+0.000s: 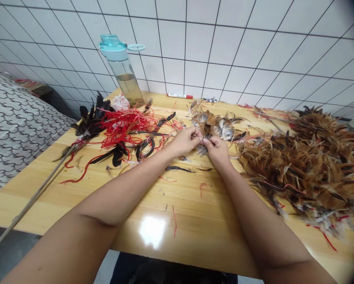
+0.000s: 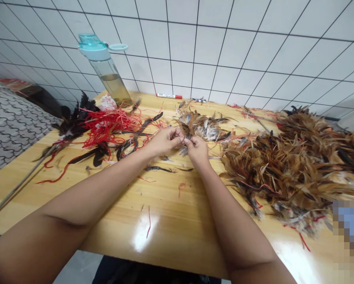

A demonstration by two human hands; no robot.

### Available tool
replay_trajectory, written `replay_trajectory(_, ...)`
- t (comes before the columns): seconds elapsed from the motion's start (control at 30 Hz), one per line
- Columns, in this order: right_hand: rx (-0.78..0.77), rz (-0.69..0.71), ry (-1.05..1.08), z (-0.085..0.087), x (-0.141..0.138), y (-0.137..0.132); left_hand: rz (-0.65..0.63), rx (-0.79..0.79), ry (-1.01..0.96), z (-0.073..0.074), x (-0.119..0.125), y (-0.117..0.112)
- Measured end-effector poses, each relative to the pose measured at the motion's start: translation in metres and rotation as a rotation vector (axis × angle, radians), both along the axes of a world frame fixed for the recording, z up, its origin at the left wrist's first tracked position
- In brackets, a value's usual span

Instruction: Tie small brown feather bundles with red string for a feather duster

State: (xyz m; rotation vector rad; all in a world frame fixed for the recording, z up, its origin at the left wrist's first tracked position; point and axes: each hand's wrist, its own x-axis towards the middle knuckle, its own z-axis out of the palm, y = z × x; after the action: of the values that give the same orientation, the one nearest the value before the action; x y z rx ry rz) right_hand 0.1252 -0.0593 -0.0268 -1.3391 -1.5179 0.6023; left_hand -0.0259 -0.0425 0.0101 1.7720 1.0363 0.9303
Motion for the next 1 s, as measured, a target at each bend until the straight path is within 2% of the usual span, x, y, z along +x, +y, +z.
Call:
replay_trajectory(0.17,-0.009,0.010,0.018,-0.001,0.000,0.000,-0.013,-0.061,-0.114,0.000,0.000,0.002)
replay_trajectory(0.4,-0.017,-0.006,0.062,-0.005,0.000,0.000,-0.008,-0.010,-0.185,-0.001,0.003,-0.001)
replay_trajectory(0.57,-0.081,0.048,0.150,-0.007,0.000,0.001,0.009,0.001,-0.230,-0.002,0.005,-0.002)
replay_trajectory(0.9,-0.062,0.117,0.100,-0.010,0.002,0.004,-0.099,-0.223,-0.369,-0.003,0.000,0.002)
replay_trajectory(1.0,-0.048,0.127,0.067,-0.013,0.004,0.005,-0.124,-0.263,-0.348,-0.004,-0.001,0.003)
